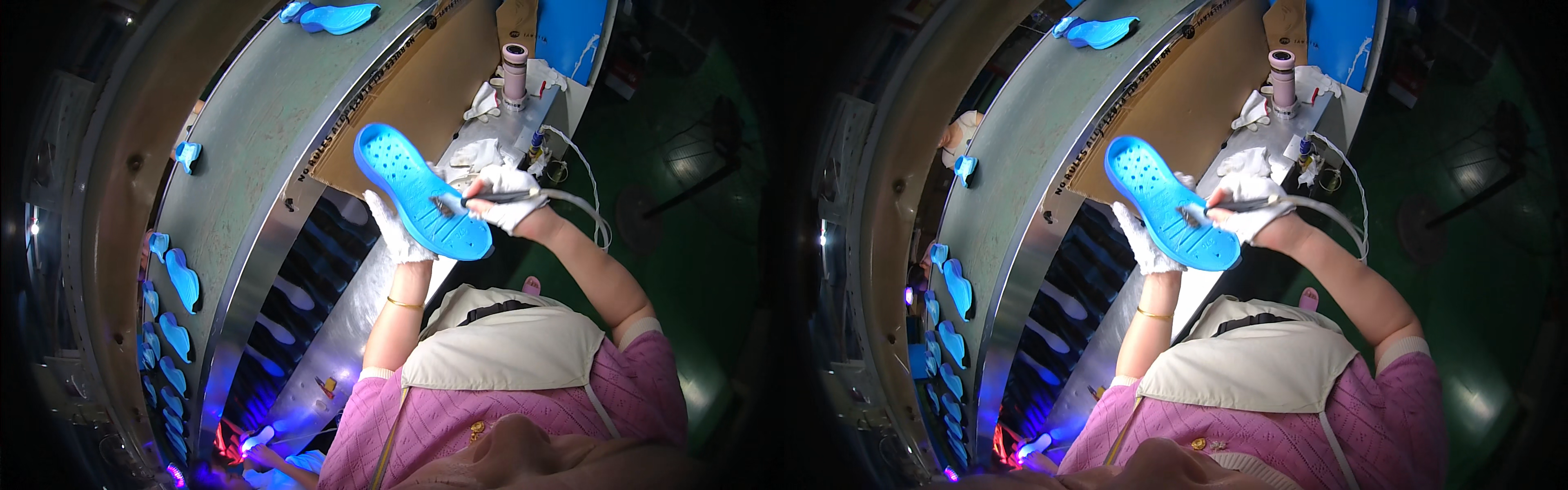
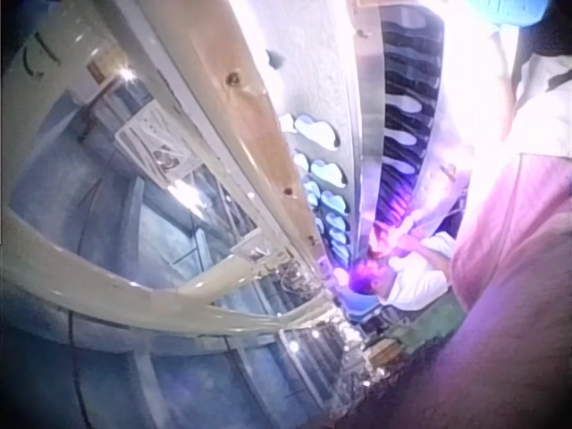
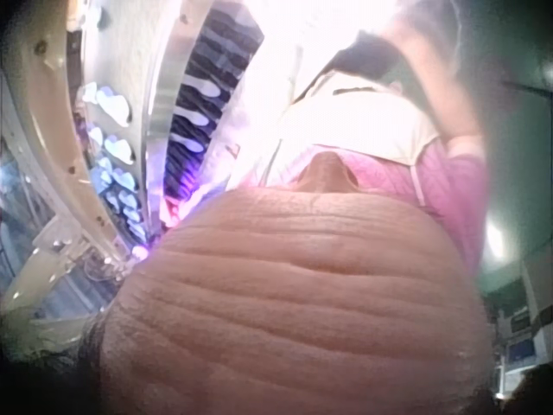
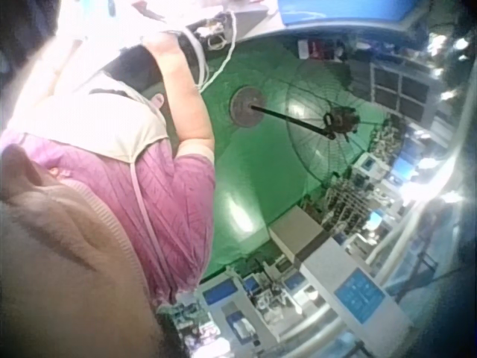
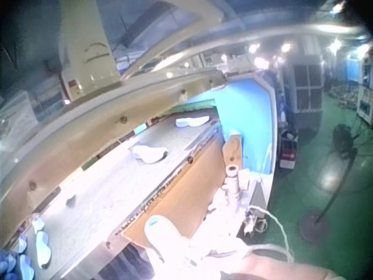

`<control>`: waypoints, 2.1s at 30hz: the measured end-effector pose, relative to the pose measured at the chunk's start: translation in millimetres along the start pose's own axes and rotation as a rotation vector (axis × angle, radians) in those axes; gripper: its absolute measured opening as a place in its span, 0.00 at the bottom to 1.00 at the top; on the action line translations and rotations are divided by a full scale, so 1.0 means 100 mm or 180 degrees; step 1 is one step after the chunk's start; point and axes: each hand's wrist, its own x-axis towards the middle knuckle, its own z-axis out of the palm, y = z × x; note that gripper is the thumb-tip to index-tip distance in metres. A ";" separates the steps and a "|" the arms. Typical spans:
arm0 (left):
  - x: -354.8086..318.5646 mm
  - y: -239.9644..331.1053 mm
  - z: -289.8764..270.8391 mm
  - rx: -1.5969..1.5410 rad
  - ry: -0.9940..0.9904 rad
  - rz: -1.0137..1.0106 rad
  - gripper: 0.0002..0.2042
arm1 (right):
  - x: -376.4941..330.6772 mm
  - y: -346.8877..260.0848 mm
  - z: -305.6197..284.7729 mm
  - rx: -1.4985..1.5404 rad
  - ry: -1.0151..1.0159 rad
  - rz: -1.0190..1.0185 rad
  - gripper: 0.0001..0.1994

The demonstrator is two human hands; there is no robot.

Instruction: The person puts on gloves, applies glue to shoe soles using a brush applicator tool, and places the soles onto a conveyor belt.

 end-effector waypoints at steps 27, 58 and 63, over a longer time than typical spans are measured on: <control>0.07 0.11 0.25 0.0017 -0.0166 -0.0024 0.42 | -0.16 -0.01 0.30 -0.0153 -0.0227 -0.0975 0.07; 0.33 0.34 0.20 0.1988 0.1040 -0.1566 0.22 | 0.13 -0.04 -0.11 -0.0633 -0.1680 -0.0490 0.09; 0.34 0.24 0.22 0.1848 0.0934 -0.1729 0.19 | 0.13 -0.13 -0.11 -0.0696 -0.1385 -0.0421 0.07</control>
